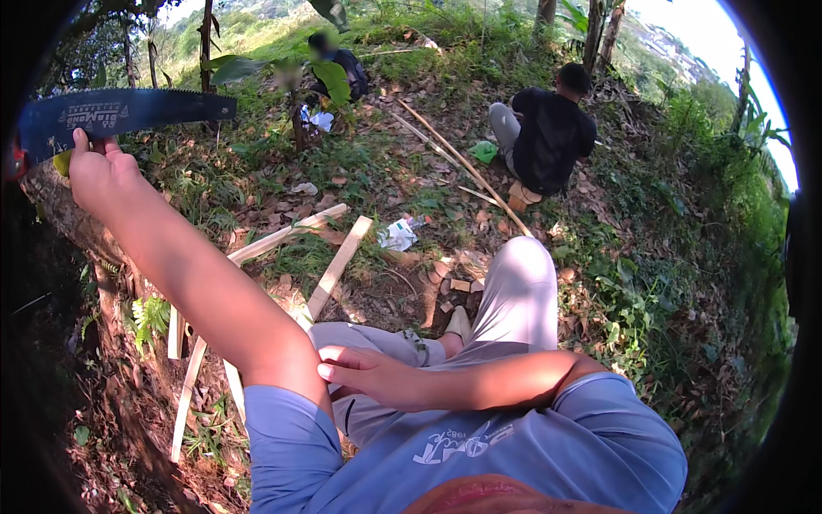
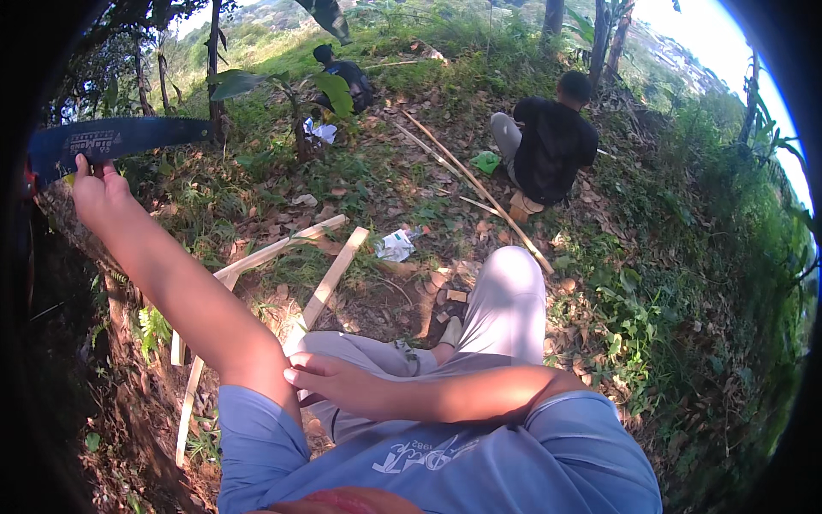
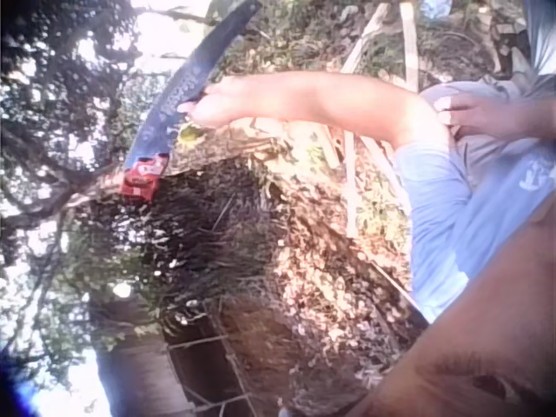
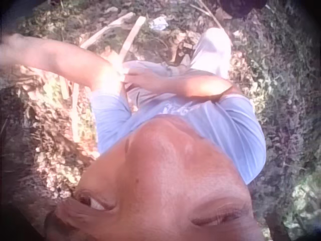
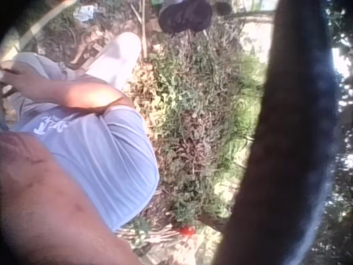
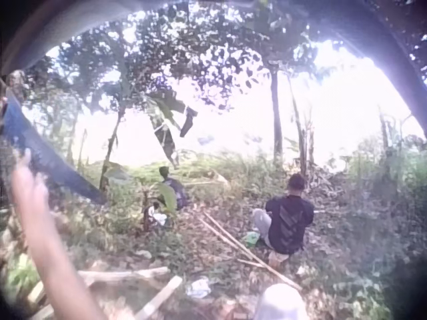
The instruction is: The person sits on the ground in a wooded area and uses a red-handled machete to split and shape thin wooden sticks. They repeatedly hold the sticks against their leg and strike them with the blade to create smaller pieces, which are placed on the ground nearby.
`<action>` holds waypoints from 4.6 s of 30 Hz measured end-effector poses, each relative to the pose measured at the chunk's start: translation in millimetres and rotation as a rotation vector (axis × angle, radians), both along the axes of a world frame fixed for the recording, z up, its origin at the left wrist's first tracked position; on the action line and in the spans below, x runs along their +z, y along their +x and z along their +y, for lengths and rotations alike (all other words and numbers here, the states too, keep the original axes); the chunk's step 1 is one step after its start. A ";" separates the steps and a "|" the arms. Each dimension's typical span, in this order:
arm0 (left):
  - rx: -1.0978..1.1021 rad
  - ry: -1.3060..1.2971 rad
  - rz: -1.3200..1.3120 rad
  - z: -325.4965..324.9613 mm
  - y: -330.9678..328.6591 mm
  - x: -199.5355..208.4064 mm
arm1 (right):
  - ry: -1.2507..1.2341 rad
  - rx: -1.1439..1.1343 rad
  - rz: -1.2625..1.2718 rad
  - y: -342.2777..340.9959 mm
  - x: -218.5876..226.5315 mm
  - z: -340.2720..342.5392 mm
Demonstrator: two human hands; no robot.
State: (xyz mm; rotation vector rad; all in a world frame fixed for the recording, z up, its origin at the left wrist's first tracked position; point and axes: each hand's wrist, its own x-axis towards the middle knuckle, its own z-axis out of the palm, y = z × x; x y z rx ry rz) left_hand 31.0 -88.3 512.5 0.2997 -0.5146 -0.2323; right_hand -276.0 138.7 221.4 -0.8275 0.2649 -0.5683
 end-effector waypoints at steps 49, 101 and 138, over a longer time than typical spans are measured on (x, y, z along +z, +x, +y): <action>0.097 -0.890 0.141 269.9 4.0 -82.1 | 0.314 -0.076 -0.091 -20.9 -56.9 -27.5; -0.087 0.771 -1.316 252.6 -70.6 -316.4 | -0.656 -0.052 0.469 -124.3 17.6 -103.6; 0.145 1.805 -1.407 189.4 -112.0 -534.4 | -0.479 -0.730 1.100 -340.7 -283.4 -425.1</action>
